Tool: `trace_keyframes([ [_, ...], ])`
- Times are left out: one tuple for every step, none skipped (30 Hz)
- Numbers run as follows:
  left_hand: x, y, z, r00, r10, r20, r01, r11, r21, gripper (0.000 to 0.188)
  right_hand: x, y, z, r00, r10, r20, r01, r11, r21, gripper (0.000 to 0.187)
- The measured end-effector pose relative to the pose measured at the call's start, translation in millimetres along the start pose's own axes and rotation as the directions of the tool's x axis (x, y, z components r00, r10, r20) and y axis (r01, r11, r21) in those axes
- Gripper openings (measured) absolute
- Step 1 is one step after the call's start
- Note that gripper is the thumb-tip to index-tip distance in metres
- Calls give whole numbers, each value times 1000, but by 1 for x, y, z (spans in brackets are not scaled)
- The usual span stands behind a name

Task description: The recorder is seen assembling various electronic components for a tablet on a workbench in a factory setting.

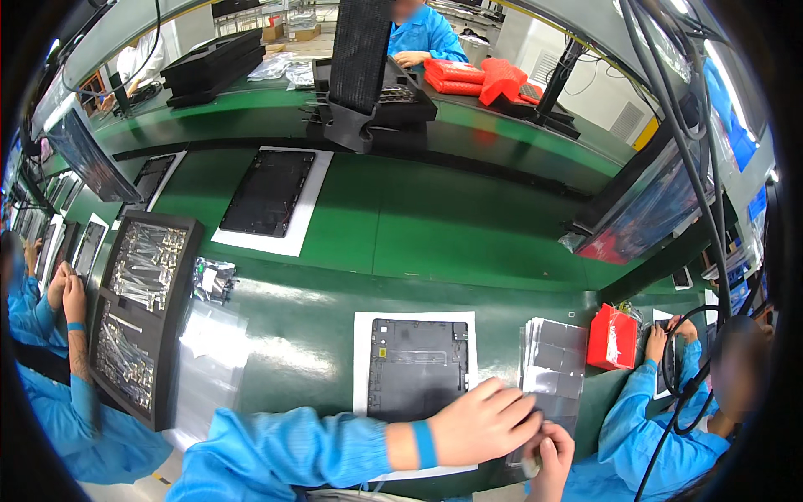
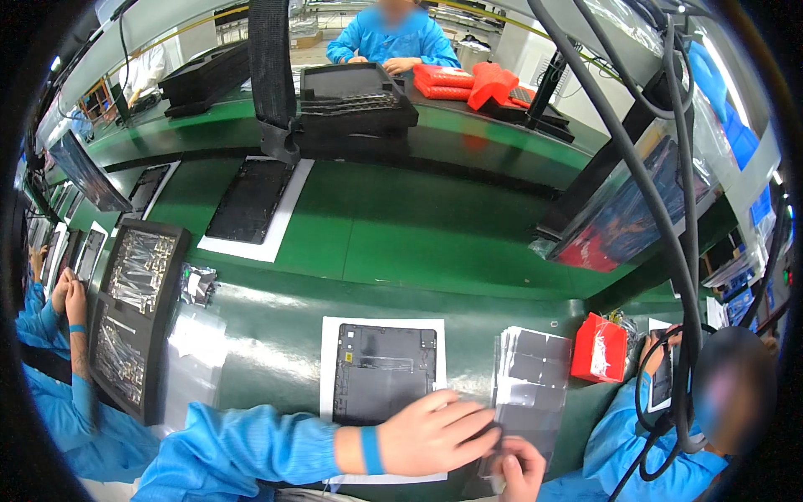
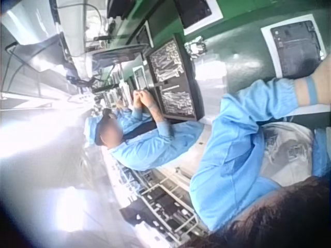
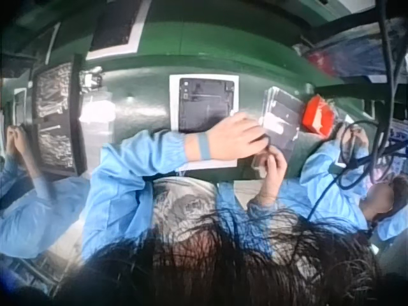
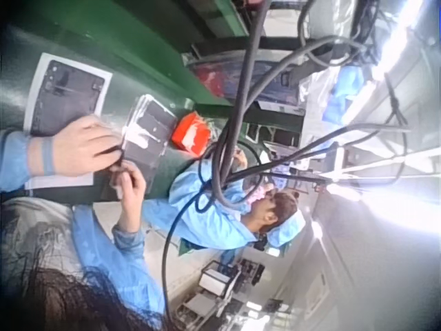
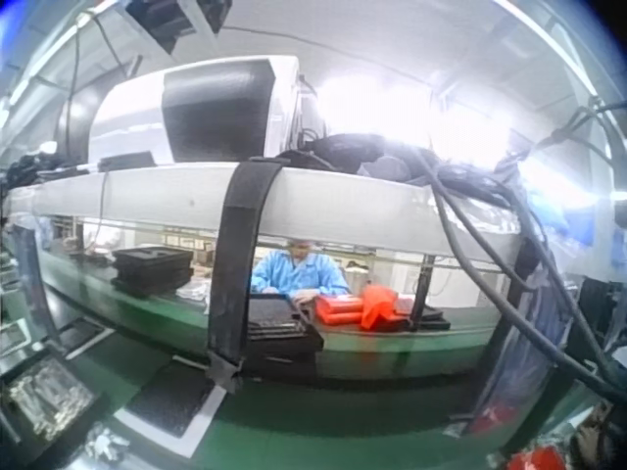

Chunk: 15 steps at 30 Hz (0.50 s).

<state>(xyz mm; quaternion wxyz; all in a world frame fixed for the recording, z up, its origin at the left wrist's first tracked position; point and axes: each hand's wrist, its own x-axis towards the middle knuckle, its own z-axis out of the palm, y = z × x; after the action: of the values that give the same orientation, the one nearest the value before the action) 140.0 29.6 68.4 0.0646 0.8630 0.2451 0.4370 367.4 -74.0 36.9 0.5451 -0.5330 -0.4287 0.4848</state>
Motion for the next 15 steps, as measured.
trace_keyframes([
  [-11,0,-15,1000,2,21,-3,999,32,26,4,0,14,986,24,165,-58,977,206,34],
  [-23,0,-25,999,-5,40,2,998,62,26,-2,0,34,985,75,154,-113,961,252,31],
  [-34,-2,-33,998,-13,56,8,995,97,26,-4,-2,55,981,125,151,-166,940,297,29],
  [-44,-4,-41,997,-25,80,15,993,117,26,0,3,64,953,223,204,-276,917,288,25],
  [-51,-6,-49,994,-39,102,24,990,141,26,7,9,72,913,317,258,-384,882,273,21],
  [-58,-8,-57,990,-61,130,41,987,154,26,13,12,83,879,304,368,-424,851,310,14],
  [-62,-12,-62,985,-73,159,48,986,160,27,18,14,93,882,331,335,-417,880,229,7],
  [-60,-11,-71,968,-164,191,154,986,69,31,19,11,104,903,346,253,-393,905,164,5],
  [-57,-12,-82,939,-250,235,260,965,-13,34,21,5,115,919,352,175,-372,923,100,3],
  [-60,-18,-87,938,-250,239,261,965,-16,34,27,3,118,919,356,172,-376,921,102,3],
  [-64,-25,-90,902,-362,235,408,894,-187,38,32,1,118,932,234,276,-235,972,-30,5],
  [-68,-31,-96,845,-472,251,534,772,-345,41,37,-1,121,909,126,397,-74,987,-143,6],
  [-67,-37,-102,777,-541,322,629,689,-361,37,40,-7,126,909,132,396,-81,986,-143,6],
  [-63,-41,-109,673,-599,434,740,538,-404,34,41,-17,133,893,150,425,-61,975,-215,6],
  [-58,-45,-112,563,-620,547,824,372,-426,30,41,-23,136,879,167,448,-35,957,-288,7],
])
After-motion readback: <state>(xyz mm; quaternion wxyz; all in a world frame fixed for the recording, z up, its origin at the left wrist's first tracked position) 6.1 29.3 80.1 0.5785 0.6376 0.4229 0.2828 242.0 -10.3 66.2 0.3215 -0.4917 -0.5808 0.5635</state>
